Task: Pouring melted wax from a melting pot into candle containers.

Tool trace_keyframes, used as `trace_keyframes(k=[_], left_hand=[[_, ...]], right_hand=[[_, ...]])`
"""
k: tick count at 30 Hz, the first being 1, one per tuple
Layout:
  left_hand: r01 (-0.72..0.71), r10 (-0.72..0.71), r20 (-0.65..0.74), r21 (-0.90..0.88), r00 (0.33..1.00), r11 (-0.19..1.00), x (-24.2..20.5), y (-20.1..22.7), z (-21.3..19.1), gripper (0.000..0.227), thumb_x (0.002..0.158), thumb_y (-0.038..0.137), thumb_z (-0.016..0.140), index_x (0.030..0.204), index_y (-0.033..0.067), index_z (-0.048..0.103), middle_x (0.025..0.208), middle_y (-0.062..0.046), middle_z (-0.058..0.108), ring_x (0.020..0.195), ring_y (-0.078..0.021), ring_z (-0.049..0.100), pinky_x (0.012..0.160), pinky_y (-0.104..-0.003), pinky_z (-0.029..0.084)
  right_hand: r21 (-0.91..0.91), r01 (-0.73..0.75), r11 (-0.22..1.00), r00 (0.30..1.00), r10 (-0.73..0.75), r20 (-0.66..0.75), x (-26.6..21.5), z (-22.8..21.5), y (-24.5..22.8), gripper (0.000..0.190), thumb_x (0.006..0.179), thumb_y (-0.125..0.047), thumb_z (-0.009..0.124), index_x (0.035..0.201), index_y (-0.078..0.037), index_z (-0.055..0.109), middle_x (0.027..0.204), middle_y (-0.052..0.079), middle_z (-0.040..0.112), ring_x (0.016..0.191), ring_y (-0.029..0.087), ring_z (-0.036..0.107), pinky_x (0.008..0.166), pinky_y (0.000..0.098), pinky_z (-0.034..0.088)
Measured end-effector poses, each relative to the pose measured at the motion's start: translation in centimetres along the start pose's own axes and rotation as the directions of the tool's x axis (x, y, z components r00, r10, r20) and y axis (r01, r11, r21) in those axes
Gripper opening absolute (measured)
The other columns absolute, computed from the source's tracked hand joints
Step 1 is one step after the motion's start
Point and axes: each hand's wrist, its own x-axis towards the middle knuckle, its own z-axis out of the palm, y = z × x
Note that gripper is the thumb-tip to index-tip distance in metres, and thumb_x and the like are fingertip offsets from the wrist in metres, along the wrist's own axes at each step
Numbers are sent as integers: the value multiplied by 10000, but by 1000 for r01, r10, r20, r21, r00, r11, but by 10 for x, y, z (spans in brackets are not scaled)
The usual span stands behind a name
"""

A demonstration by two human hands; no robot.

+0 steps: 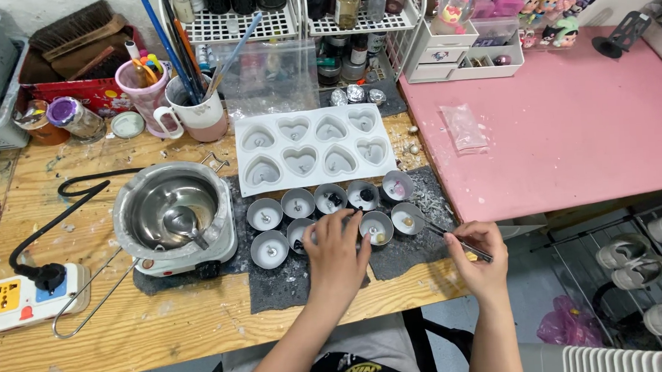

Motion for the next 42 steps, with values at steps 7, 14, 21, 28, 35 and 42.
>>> trace_keyframes(k=[7, 14, 21, 28, 35, 42], left_hand=[[-160, 160, 28, -24, 987, 987, -6, 0, -4, 506, 900, 324, 710, 1310, 54, 584, 1370, -156, 517, 1296, -348, 443, 1101, -561, 248], [-57, 57, -10, -17, 998, 998, -20, -26, -30, 598, 833, 296, 770, 1342, 46, 579, 1355, -125, 521, 1295, -317, 438, 1111, -575, 216], [-54, 54, -20, 4, 998, 999, -38, -43, -39, 564, 808, 286, 785, 1293, 71, 593, 1339, -73, 538, 1315, -262, 458, 1127, -569, 193], [-58, 48, -155, -57, 987, 997, -68, -47, -51, 481, 881, 230, 738, 1326, 95, 616, 1286, -49, 589, 1276, -246, 503, 1126, -518, 242], [174, -208, -222, -165, 953, 971, -96, -71, -49, 301, 883, 184, 699, 1177, 127, 665, 935, -19, 641, 949, -223, 588, 843, -408, 396], [208, -260, -180, -265, 949, 942, -90, -70, -56, 307, 875, 181, 697, 1150, 73, 616, 927, -45, 637, 893, -245, 600, 795, -395, 430]], right_hand=[[-25, 7, 1000, 996, -5, 92, -7, 16, 1, 247, 874, 39, 767, 1003, -19, 564, 947, 61, 677, 846, 85, 653, 754, 232, 545], [-38, -8, 999, 999, 10, 52, -15, 33, -8, 257, 874, 10, 779, 1055, -19, 599, 968, 39, 686, 844, 66, 665, 748, 218, 540], [-92, -27, 995, 990, 39, 138, -13, 62, -28, 215, 846, -20, 809, 990, -27, 650, 875, 22, 707, 669, 48, 602, 581, 206, 473], [-72, 72, 995, 961, -50, 273, -15, 84, -51, 197, 829, -35, 817, 950, -37, 662, 866, 35, 729, 686, 52, 677, 591, 205, 523], [17, 164, 986, 951, -162, 264, -25, 117, -62, 176, 842, -11, 802, 935, -22, 652, 892, 61, 730, 775, 120, 707, 694, 249, 559], [-67, 243, 968, 915, -205, 348, -22, 147, -80, 182, 821, -8, 823, 897, -5, 658, 828, 87, 703, 669, 155, 687, 587, 266, 527]])
